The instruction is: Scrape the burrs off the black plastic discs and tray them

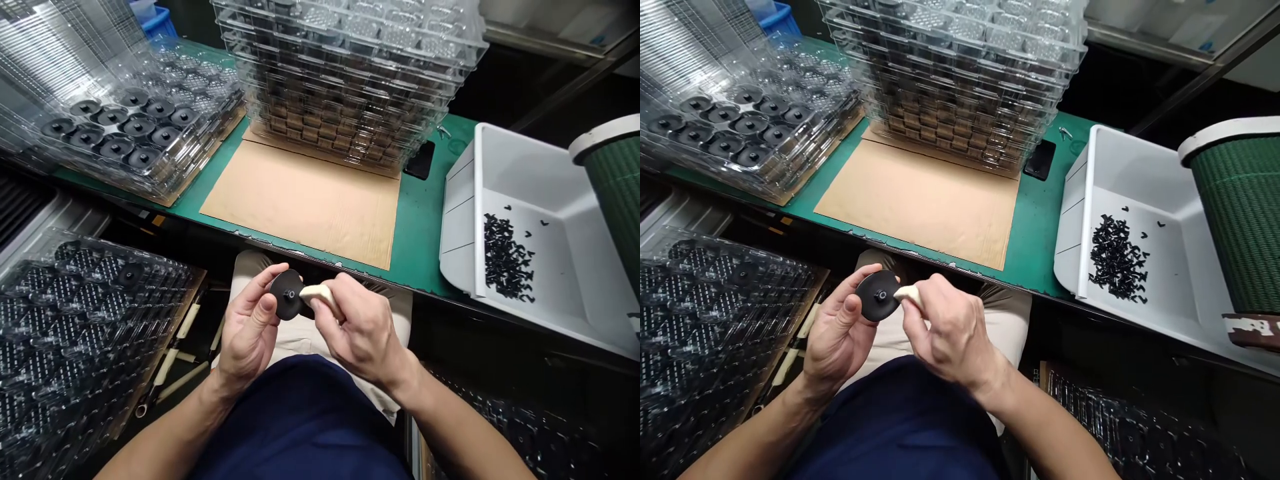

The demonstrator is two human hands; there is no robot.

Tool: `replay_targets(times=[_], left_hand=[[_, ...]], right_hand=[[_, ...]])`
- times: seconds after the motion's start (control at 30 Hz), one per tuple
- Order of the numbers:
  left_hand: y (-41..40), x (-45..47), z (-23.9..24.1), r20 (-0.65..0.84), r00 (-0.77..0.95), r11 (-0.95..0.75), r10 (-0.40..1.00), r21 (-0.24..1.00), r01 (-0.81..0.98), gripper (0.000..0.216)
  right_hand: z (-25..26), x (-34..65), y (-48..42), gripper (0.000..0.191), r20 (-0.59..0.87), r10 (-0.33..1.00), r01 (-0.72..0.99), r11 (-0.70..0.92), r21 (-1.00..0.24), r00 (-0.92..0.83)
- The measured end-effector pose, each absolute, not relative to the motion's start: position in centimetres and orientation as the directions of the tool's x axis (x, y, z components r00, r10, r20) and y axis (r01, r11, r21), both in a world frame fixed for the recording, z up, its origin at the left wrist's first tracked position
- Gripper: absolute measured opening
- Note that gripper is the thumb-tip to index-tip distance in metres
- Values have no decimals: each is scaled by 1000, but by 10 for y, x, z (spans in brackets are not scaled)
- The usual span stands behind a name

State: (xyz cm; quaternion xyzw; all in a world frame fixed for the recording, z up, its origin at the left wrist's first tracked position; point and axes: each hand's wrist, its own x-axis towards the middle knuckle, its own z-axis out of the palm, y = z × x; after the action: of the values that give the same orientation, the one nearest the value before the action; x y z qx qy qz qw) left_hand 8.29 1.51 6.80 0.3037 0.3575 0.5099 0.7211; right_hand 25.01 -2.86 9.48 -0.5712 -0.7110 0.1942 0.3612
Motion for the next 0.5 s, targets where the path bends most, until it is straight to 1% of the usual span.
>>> replay_targets(times=[0.13, 0.27, 0.33, 0.43, 0.5], left_hand=[[14, 80, 70, -266, 294, 388, 918, 758, -524, 42], [17, 78, 67, -353, 429, 538, 832, 706, -461, 38], [17, 78, 66, -393, 449, 581, 803, 682, -443, 37], [17, 78, 65, -407, 384, 556, 829, 681, -478, 37], [17, 77, 64, -402, 373, 544, 836, 690, -477, 37]], right_hand=[[95, 255, -27, 17, 275, 943, 634, 330, -699, -187], [94, 265, -22, 18, 316, 936, 759, 319, -567, -158], [95, 267, -23, 20, 310, 934, 793, 321, -519, -175], [98, 265, -28, 23, 240, 955, 774, 284, -566, -175], [100, 264, -30, 24, 207, 964, 764, 260, -590, -168]])
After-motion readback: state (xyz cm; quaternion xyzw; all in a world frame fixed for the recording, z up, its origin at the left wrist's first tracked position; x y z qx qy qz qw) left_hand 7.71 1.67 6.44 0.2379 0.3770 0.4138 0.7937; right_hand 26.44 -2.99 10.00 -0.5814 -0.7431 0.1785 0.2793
